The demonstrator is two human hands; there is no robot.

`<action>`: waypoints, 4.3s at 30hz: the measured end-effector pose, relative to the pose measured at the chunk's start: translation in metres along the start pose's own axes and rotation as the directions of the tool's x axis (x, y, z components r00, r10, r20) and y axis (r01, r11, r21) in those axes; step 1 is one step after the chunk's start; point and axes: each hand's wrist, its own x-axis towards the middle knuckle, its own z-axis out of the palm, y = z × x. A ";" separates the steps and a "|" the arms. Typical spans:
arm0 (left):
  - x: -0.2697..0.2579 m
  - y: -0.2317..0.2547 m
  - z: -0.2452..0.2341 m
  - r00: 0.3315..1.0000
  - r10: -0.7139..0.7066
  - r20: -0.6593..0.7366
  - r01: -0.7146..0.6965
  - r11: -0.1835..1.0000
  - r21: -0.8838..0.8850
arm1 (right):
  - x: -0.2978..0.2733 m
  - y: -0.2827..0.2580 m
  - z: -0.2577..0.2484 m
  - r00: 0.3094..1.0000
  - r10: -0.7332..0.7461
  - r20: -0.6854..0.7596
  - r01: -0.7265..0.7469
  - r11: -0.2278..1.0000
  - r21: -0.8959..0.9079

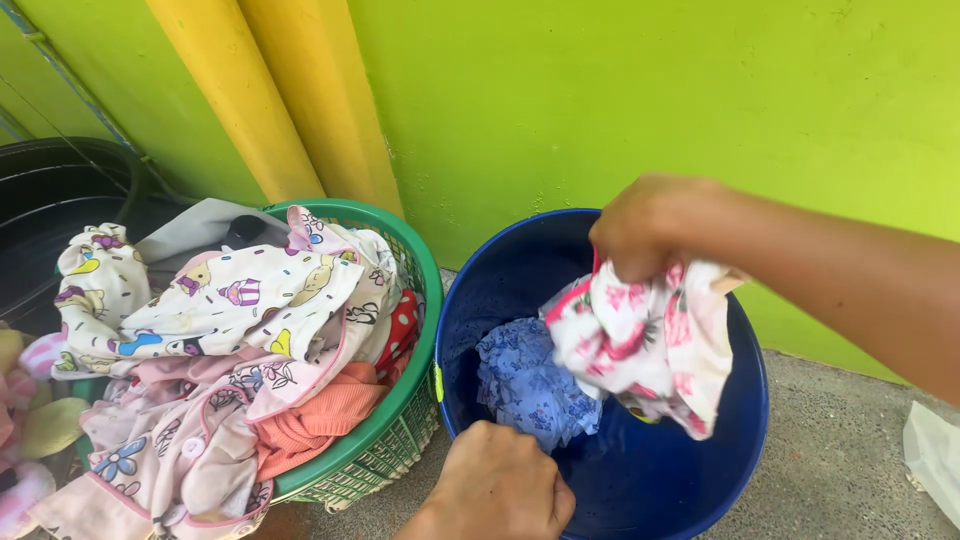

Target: Sorting through baskets of laundry and moving items into a bucket.

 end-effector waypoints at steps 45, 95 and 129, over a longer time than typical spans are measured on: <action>0.066 -0.085 -0.017 0.776 -0.615 -0.142 -0.037 0.181 -0.983 | 0.073 0.044 0.105 0.858 0.269 -0.438 0.412 0.149 0.899; -0.056 -0.088 -0.146 0.604 -0.360 -0.711 0.380 0.914 -0.139 | 0.032 0.023 0.057 0.774 0.331 -0.539 0.377 0.444 0.813; -0.218 -0.154 -0.178 -0.242 -0.621 -0.745 -0.766 0.593 -0.246 | 0.038 -0.132 -0.101 0.627 0.107 -0.771 0.498 -0.817 0.291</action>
